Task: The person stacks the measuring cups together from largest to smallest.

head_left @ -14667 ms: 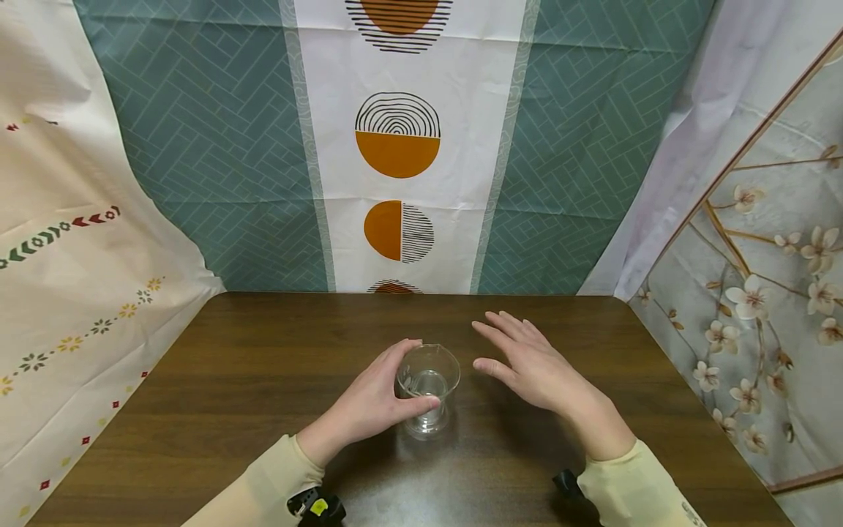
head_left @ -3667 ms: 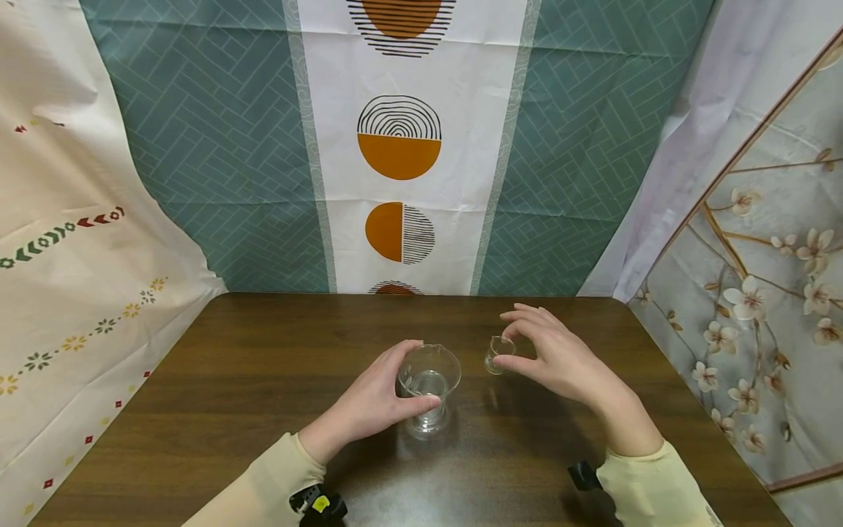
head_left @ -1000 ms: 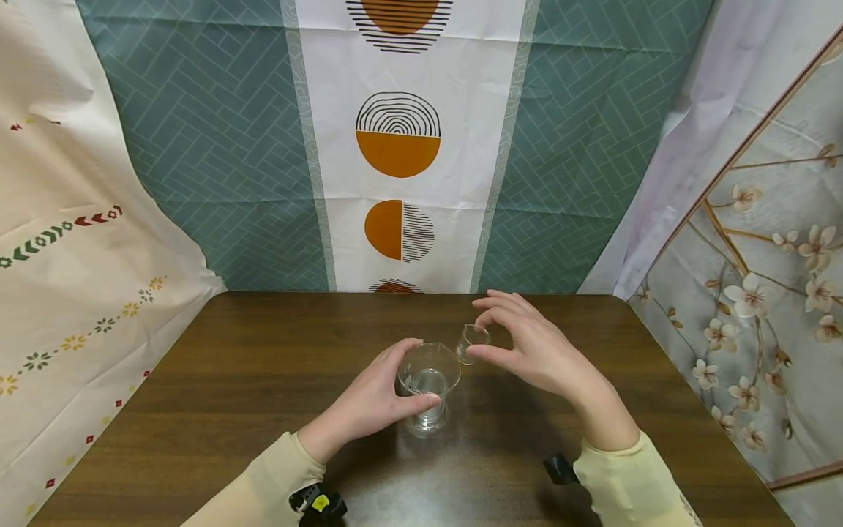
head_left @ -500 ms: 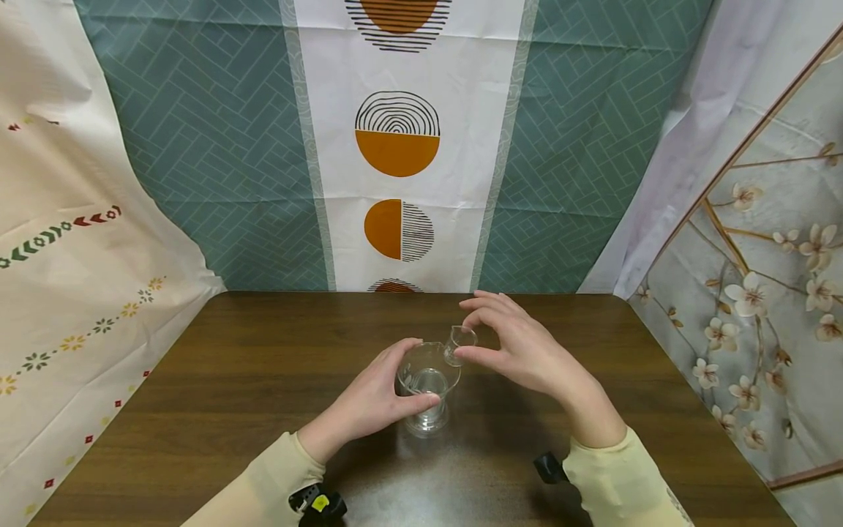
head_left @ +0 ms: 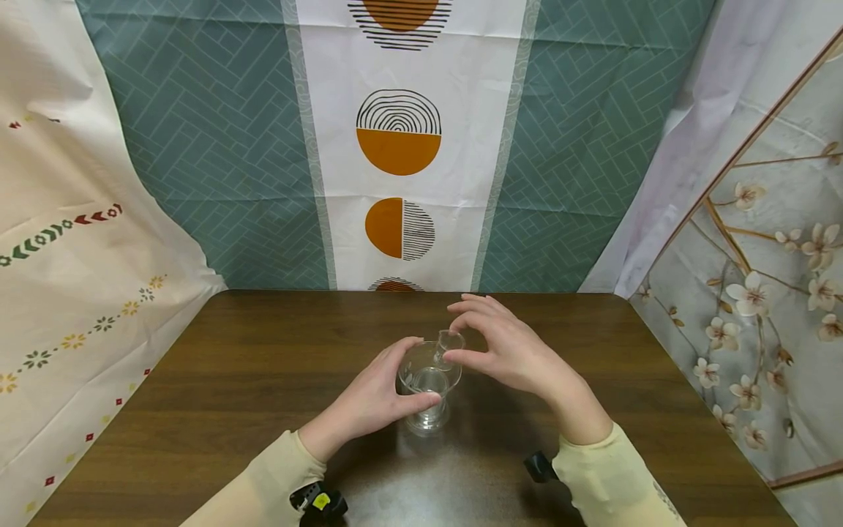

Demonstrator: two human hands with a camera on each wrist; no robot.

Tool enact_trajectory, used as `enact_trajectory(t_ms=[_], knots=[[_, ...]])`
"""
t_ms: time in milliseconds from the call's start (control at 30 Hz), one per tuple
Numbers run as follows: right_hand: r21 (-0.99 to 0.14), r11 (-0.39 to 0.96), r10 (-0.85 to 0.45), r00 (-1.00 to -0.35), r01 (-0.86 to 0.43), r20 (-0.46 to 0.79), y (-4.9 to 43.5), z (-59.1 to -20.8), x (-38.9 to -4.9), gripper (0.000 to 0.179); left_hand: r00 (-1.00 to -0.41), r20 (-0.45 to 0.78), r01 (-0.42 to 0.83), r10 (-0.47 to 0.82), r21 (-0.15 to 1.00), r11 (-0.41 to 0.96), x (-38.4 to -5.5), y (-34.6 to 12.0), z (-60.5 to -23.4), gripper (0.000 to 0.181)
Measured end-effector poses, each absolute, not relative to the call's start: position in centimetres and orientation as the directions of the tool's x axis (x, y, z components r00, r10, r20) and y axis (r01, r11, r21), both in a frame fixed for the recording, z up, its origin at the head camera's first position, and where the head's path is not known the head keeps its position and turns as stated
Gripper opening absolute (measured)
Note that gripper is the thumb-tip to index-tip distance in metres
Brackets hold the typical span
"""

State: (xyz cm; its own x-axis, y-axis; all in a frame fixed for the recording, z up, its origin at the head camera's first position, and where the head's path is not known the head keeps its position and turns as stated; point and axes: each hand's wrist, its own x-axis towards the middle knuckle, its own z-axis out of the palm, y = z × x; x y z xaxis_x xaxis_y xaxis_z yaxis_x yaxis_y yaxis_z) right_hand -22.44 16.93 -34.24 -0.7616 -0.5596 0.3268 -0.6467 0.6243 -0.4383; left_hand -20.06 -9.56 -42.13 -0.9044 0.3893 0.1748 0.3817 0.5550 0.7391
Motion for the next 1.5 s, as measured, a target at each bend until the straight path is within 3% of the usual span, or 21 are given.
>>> enact_trajectory(t_ms=[1500], knots=[[-0.418, 0.645, -0.611, -0.760, -0.640, 0.220, 15.5, -35.8, -22.5, 0.032, -0.907, 0.167, 0.378, 0.387, 0.731, 0.568, -20.0, -9.6, -42.3, 0.094]])
